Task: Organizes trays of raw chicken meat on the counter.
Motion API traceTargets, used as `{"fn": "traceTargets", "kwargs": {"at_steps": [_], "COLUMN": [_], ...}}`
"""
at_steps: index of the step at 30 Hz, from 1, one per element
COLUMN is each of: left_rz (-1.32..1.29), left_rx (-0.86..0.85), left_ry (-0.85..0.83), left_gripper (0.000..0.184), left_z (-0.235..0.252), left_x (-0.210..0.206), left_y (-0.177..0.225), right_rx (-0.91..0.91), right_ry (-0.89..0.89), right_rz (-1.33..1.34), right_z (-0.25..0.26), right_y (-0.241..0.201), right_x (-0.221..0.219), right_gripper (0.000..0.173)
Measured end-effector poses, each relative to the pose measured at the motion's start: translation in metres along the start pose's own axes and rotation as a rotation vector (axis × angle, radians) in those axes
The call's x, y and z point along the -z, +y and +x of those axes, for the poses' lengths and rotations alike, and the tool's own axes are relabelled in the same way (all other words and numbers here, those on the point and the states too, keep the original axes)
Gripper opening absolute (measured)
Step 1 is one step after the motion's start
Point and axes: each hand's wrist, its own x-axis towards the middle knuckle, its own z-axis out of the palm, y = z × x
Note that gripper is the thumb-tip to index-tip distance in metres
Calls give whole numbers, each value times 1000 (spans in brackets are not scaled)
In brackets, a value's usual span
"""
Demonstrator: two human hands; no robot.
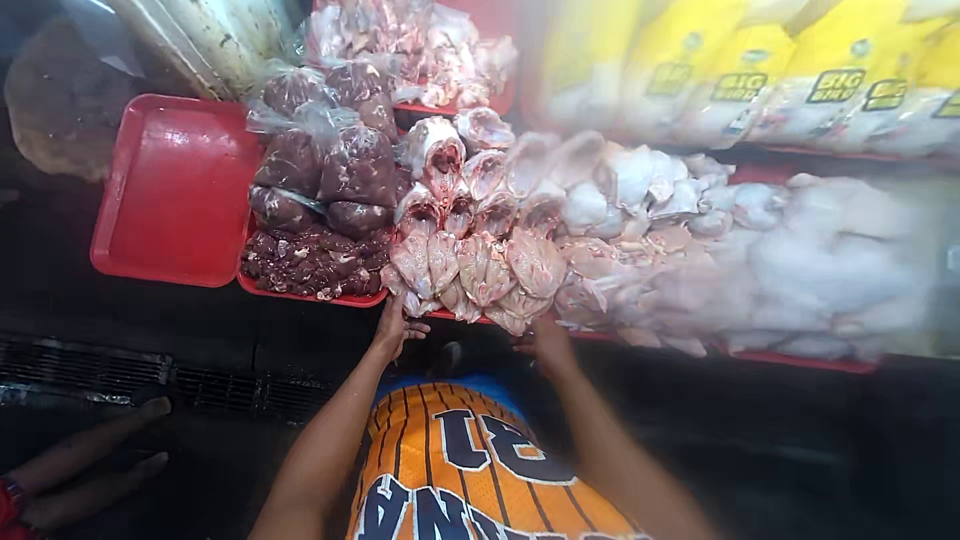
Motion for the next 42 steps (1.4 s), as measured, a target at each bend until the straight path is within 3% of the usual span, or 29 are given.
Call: {"fn": "traceTargets", "kwargs": {"at_steps": [3, 7, 9, 12, 15, 19, 21, 25, 27, 29, 33, 42], "left_rz": [104, 224, 194, 101, -24, -176, -178, -127, -118, -95, 3, 79], "left_rx": [-42, 135, 303, 355, 169, -160, -235, -187, -121, -68, -30, -221], "left_ry": [-50, 424, 647, 791, 809, 614, 451, 202, 273, 371, 556, 668], "left_gripper": [62, 63, 72, 76, 69, 57, 57, 59, 58, 61, 67, 62], "left_z": [-5, -45, -80, -118, -117, -71, -48, -18, -11, -4, 10, 21], "left_x": [56, 156, 204, 257, 280, 286, 275, 255, 250, 250, 245, 231], "left_y": [-22, -92, -112, -103, -47, 46, 89, 133, 141, 146, 150, 128], "right_rx": [59, -58, -137, -163, -133, -132, -168, -273, -279, -258, -256, 31], "right_ry": [-24, -87, -66, -131, -307, -555, -596, -490, -446, -439, -347, -197], "right_rz": [12, 146, 142, -26, -113, -167, -75, 519, 763, 847, 822, 703], "right_z": [1, -4, -4, -14, -34, -44, -44, -54, -59, -62, -58, -62], "right_y": [15, 59, 81, 85, 57, 29, 14, -7, -9, -11, -21, -25], "right_x": [1, 17, 13, -9, -57, -135, -175, -251, -282, -302, -326, -326], "right_gripper": [41, 66, 60, 43, 42, 43, 45, 39, 38, 38, 28, 21]}}
